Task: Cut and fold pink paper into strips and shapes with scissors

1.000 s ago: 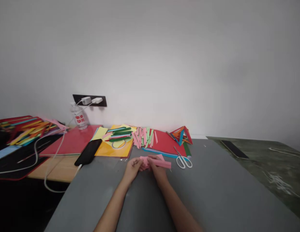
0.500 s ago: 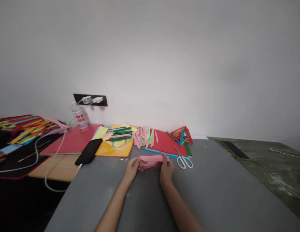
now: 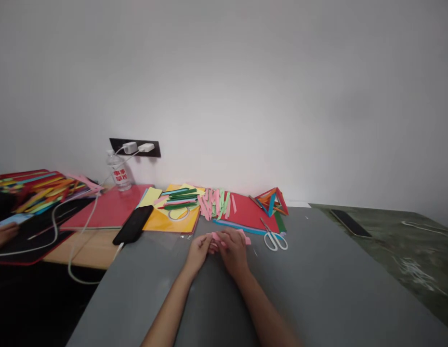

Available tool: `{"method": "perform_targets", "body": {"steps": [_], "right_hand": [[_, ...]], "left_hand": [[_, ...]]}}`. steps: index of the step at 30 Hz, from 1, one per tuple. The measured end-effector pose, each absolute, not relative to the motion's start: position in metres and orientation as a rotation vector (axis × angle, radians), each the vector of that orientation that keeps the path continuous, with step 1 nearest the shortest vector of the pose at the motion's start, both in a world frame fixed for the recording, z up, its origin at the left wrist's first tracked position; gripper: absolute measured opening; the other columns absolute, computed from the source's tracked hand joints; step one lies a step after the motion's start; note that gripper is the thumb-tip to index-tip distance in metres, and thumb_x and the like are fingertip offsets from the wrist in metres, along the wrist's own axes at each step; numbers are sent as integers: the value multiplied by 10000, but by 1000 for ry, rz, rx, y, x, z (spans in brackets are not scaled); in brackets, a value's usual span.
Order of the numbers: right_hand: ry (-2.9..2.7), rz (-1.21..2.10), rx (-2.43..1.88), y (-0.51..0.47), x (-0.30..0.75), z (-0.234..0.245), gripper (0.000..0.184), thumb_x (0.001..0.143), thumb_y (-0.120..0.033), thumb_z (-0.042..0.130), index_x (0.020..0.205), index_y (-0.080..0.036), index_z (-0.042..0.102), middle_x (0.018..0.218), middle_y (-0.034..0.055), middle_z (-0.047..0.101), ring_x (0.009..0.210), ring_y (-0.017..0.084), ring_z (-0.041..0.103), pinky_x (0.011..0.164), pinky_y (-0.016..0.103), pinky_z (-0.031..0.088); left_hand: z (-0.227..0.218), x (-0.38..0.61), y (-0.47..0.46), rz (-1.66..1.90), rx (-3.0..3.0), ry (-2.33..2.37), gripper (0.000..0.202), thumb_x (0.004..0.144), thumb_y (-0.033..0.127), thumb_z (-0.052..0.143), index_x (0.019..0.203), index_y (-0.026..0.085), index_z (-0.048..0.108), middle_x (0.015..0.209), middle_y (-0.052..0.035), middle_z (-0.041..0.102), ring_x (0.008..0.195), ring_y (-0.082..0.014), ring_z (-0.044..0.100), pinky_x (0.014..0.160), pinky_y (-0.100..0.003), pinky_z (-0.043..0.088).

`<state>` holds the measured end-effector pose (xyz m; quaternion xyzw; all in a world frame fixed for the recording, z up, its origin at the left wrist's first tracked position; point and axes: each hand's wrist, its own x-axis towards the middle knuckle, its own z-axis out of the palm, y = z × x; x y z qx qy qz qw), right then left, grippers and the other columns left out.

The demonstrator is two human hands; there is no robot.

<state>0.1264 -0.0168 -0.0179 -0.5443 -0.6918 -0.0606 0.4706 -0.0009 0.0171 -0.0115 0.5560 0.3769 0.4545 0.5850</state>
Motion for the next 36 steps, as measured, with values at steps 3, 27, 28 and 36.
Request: {"method": "perform_targets", "body": {"steps": [3,27,28,36], "right_hand": [[-1692,-134,-1346,-14,126,-21,230,758,-268,476,956,-264,592,873,32,586,827,162,506,774,327,332],[-1524,-98,-1458,-19,125,-13,224,781,-261,419,668,-195,601,650,8,605,698,140,520,744,290,297],[-1503,-91,-1460,-21,124,-12,218,770,-265,433,654,-192,601,633,10,601,688,142,519,747,297,297],[-1302,657,-1232,-18,114,-13,161,679,-297,530,622,-156,583,533,5,580,494,119,514,475,217,382]], "left_hand": [[-12,0,17,1034,1295,865,306,674,407,536,724,113,606,566,-38,633,522,-134,579,476,-210,427],[-14,0,18,1081,1321,860,241,647,364,580,643,123,565,512,-11,599,458,-113,545,442,-196,403],[-14,0,19,1095,1318,866,246,645,369,579,636,124,562,510,-12,598,458,-113,545,442,-196,403],[-14,-1,22,1231,1273,960,239,604,357,605,681,132,579,601,-7,597,550,-121,536,503,-203,416]]}}
